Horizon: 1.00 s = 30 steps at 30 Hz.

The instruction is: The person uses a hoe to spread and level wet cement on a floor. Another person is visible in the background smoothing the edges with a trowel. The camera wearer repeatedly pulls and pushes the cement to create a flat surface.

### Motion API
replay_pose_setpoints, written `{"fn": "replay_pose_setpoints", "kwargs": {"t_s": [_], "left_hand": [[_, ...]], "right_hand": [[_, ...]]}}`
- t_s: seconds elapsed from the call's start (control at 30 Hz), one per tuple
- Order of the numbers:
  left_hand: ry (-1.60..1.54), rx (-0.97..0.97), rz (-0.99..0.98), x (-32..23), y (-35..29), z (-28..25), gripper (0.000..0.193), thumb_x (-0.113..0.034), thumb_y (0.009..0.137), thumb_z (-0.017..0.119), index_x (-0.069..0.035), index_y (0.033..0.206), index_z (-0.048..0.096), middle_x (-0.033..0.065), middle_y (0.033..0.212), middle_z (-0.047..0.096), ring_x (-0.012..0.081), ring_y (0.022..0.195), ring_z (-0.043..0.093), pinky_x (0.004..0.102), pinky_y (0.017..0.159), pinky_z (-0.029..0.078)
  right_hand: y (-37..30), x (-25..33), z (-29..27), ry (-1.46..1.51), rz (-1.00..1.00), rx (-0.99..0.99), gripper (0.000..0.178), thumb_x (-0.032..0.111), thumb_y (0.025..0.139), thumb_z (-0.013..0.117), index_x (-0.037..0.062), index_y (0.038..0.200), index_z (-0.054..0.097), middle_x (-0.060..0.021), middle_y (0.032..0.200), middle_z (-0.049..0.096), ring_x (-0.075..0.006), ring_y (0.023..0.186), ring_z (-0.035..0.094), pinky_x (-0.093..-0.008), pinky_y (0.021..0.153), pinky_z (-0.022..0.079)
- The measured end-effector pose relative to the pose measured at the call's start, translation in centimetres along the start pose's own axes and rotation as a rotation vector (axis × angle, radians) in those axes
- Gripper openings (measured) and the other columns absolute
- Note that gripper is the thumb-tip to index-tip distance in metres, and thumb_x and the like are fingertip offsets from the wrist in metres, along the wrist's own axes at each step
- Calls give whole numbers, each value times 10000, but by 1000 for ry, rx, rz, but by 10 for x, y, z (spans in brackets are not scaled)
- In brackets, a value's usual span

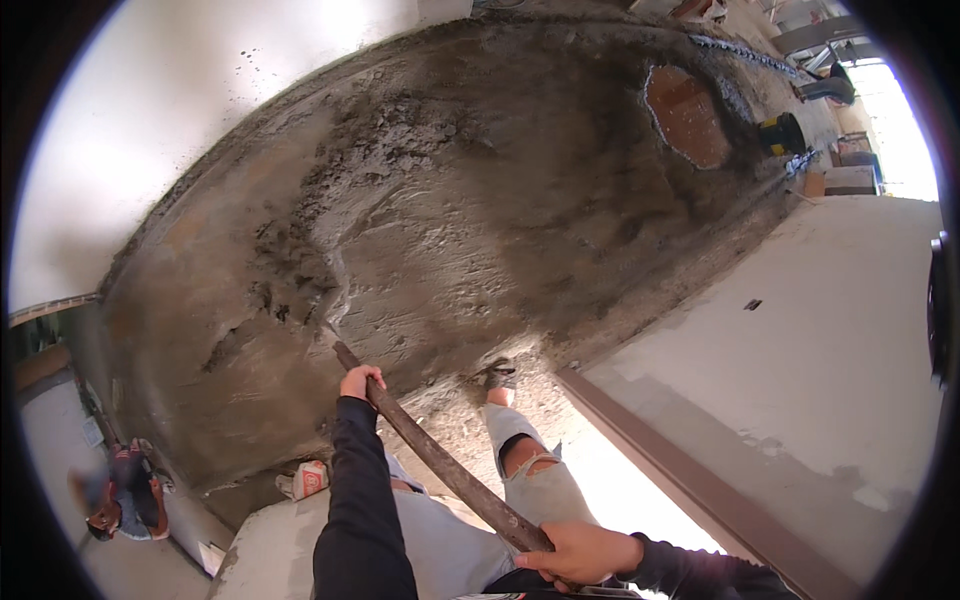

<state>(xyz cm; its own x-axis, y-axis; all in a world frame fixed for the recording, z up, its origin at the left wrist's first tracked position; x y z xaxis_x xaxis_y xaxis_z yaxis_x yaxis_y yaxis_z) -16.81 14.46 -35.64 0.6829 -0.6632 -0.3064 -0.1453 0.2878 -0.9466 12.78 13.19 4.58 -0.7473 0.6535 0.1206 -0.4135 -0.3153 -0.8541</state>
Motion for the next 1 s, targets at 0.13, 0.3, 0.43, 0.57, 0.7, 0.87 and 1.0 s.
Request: {"fn": "replay_pose_setpoints", "kwargs": {"t_s": [0.13, 0.3, 0.43, 0.57, 0.7, 0.87, 1.0], "left_hand": [[38, 47, 22, -23, 9, 19, 96, -43, 681, 493, 37, 661, 542, 125, 603, 529, 244, 480, 534, 338, 481, 460], [41, 102, 45, -56, 28, 21, 124, -31, 668, 472, 24, 579, 538, 124, 588, 532, 245, 518, 548, 335, 501, 464], [62, 101, 128, -86, 35, 37, 149, -44, 668, 471, 13, 549, 538, 115, 568, 530, 240, 523, 549, 330, 508, 462], [-58, 90, 89, -103, 47, 47, 135, -18, 648, 487, 16, 529, 539, 122, 546, 525, 239, 502, 541, 336, 486, 451], [-158, -118, 4, -124, 42, 67, 108, 16, 624, 485, 28, 523, 523, 131, 515, 506, 249, 456, 523, 344, 443, 438], [-306, -192, 9, -168, 49, 92, 56, -43, 681, 517, 4, 650, 522, 118, 567, 520, 243, 497, 532, 352, 475, 455], [-1010, -124, -100, -158, 87, 106, 146, -143, 764, 555, 2, 776, 544, 116, 708, 565, 239, 640, 576, 331, 559, 491]], "right_hand": [[-20, 44, -11, -24, -74, 37, 511, 418, 896, 499, -6, 613, 518, -47, 504, 538, -128, 457, 561, -266, 436, 441], [-37, 104, -15, 25, -18, 66, 514, 407, 902, 499, -33, 638, 526, -54, 563, 550, -132, 473, 574, -260, 440, 447], [-58, 146, -35, 64, 90, 98, 444, 395, 911, 501, 10, 690, 493, -16, 599, 529, -96, 497, 549, -239, 461, 452], [-72, 197, -62, 7, 183, 102, 385, 384, 912, 501, 21, 783, 497, -7, 628, 511, -91, 499, 534, -234, 450, 447], [-87, 241, -95, 142, 333, 63, 319, 356, 907, 519, 39, 880, 495, 1, 631, 489, -83, 463, 488, -224, 423, 414], [-100, 298, -144, 221, 405, 77, 298, 325, 895, 547, 36, 850, 491, -3, 623, 478, -82, 445, 463, -233, 408, 389], [-106, 313, -165, 237, 466, 119, 256, 268, 870, 595, 40, 905, 484, 3, 626, 476, -76, 443, 452, -226, 412, 377]]}}
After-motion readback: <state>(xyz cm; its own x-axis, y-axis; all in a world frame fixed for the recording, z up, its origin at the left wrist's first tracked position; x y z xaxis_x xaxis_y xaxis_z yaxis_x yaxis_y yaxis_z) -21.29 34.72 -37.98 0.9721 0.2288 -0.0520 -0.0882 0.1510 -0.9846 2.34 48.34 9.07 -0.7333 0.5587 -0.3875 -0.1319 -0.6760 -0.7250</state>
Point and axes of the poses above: each hand's wrist, its own y-axis towards the middle knuckle, its own z-axis out of the palm, x = y × z, the point moved 10 cm from there along y, towards the middle knuckle
